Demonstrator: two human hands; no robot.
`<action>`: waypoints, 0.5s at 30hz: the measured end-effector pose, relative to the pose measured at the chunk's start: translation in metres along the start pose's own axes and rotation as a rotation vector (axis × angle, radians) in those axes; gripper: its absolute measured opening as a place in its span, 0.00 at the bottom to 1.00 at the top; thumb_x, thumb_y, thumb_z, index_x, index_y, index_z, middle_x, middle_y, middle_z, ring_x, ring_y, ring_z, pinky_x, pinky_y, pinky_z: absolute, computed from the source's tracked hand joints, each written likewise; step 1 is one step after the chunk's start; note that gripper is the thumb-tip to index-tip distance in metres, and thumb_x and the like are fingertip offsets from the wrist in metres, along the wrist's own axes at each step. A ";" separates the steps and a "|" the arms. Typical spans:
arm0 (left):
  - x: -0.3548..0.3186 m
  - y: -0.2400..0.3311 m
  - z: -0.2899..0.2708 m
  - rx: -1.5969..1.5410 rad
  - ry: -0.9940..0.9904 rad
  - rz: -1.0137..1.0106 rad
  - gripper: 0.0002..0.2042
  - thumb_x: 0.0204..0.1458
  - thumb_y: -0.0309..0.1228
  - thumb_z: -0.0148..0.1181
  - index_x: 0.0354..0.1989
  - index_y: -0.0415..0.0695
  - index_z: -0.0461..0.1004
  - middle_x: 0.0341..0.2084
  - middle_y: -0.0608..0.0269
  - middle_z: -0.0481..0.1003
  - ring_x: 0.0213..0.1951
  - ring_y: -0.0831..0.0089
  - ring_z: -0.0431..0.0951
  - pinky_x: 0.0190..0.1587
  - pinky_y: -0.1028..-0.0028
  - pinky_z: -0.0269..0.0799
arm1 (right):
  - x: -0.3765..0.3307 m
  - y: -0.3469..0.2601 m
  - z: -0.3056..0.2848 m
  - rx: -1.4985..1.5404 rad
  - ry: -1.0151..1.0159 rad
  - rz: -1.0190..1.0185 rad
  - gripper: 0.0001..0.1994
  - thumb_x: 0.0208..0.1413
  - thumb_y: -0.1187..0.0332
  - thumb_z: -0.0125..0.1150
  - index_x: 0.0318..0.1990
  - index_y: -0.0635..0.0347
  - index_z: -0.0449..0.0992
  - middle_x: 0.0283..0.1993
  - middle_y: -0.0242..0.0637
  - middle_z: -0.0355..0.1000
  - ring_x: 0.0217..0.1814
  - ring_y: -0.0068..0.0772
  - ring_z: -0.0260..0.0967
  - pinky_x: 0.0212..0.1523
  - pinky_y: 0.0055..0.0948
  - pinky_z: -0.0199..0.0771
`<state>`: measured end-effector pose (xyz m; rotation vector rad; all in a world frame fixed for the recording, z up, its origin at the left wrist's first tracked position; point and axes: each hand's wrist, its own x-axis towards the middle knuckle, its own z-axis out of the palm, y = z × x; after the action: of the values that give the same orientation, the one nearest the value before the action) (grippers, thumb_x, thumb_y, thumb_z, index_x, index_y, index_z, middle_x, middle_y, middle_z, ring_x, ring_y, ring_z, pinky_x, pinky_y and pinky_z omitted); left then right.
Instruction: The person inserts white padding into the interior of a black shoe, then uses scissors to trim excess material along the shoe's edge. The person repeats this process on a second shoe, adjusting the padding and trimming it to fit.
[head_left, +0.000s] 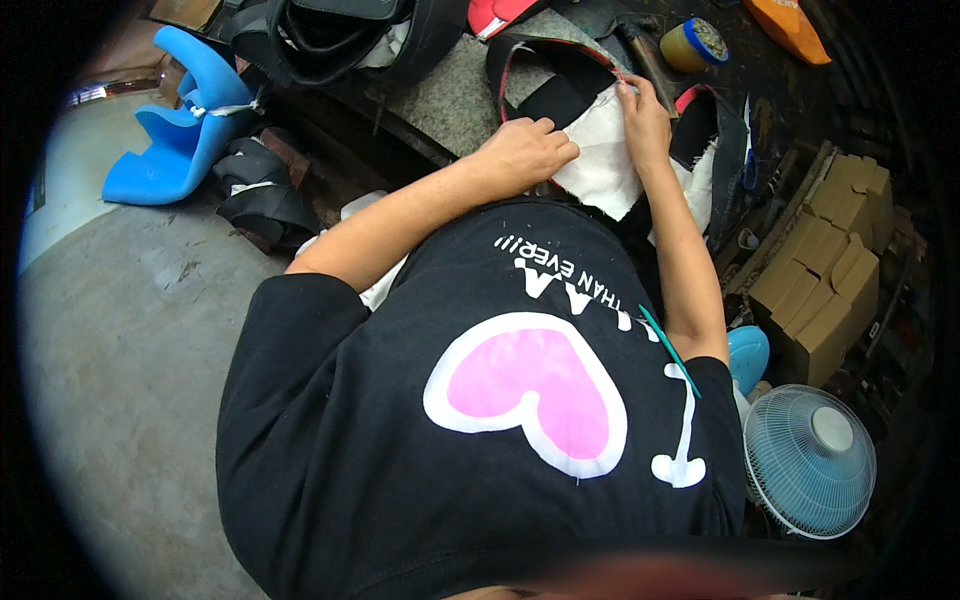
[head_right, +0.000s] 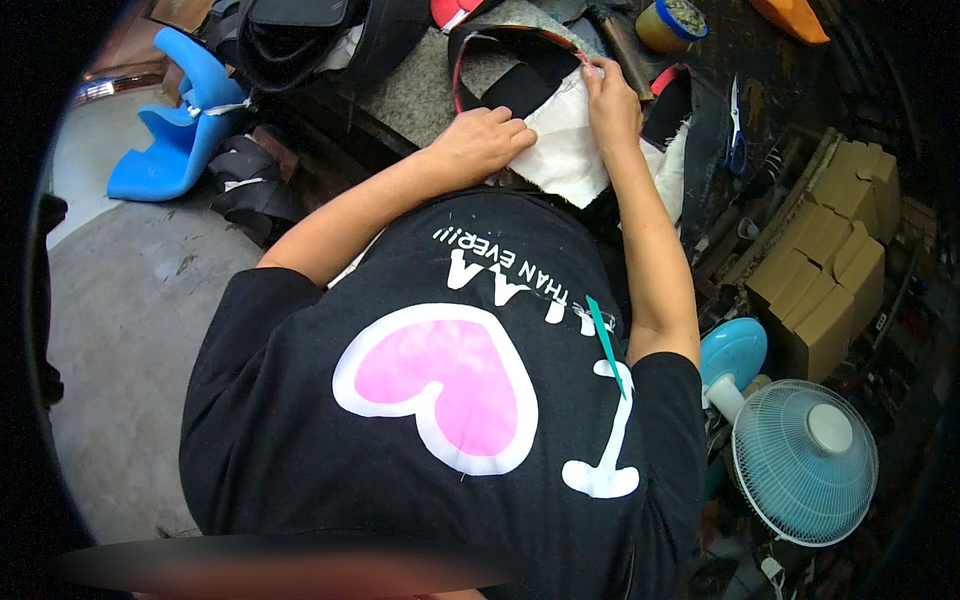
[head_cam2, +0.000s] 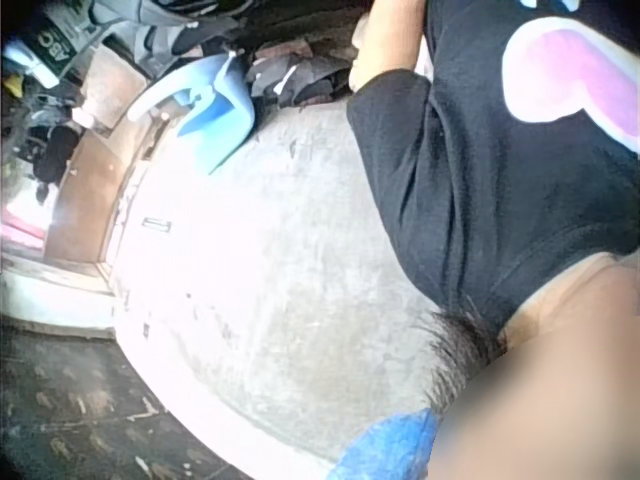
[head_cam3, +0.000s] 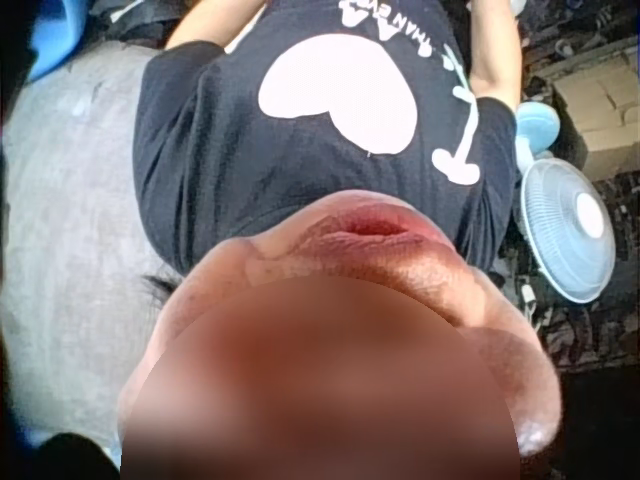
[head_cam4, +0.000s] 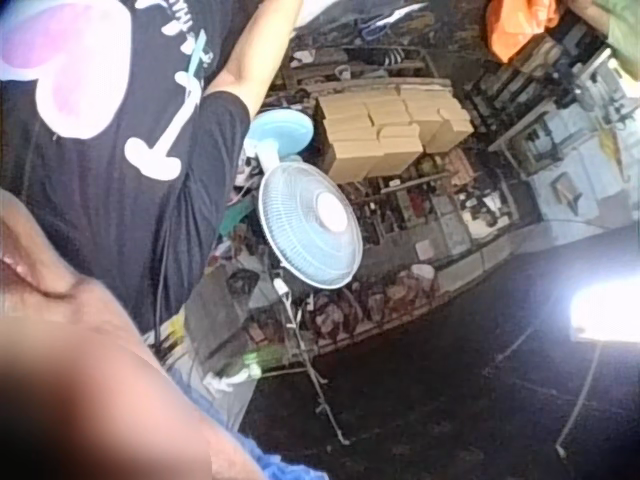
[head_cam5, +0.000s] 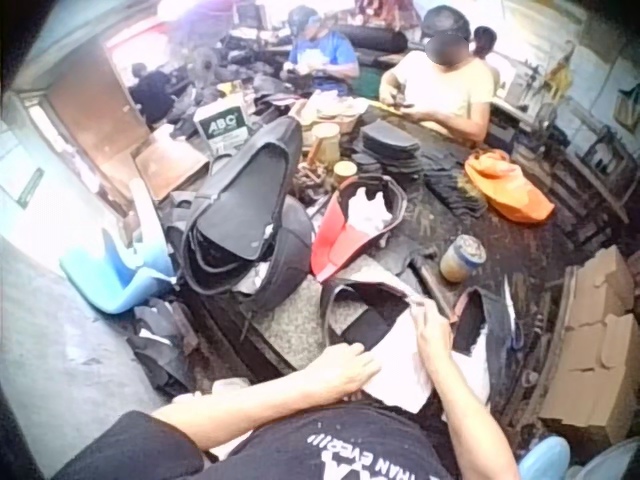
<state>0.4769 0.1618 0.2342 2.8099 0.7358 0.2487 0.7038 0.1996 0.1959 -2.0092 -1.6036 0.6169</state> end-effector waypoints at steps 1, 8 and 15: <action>0.004 0.000 0.000 -0.005 0.030 -0.020 0.21 0.39 0.33 0.65 0.44 0.42 0.68 0.32 0.62 0.70 0.39 0.63 0.74 0.39 0.69 0.74 | -0.003 -0.001 -0.001 0.054 0.039 -0.042 0.15 0.63 0.54 0.51 0.43 0.54 0.78 0.40 0.54 0.76 0.44 0.57 0.74 0.44 0.47 0.71; 0.026 0.006 0.009 0.219 -0.153 -0.114 0.34 0.36 0.33 0.69 0.58 0.40 0.68 0.59 0.49 0.65 0.59 0.52 0.66 0.58 0.56 0.66 | -0.012 0.000 -0.004 0.188 0.061 -0.138 0.14 0.63 0.56 0.53 0.47 0.54 0.74 0.39 0.49 0.76 0.42 0.52 0.76 0.42 0.43 0.73; 0.028 0.012 0.025 -0.060 -0.163 0.097 0.22 0.55 0.31 0.49 0.60 0.61 0.70 0.62 0.57 0.63 0.67 0.55 0.59 0.62 0.49 0.62 | -0.019 -0.009 -0.009 -0.301 -0.069 -0.170 0.23 0.51 0.50 0.65 0.47 0.53 0.67 0.35 0.54 0.77 0.40 0.60 0.75 0.40 0.48 0.75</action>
<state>0.5120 0.1608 0.2163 2.7710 0.5480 0.0557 0.6983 0.1819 0.2097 -2.0455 -1.9848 0.4038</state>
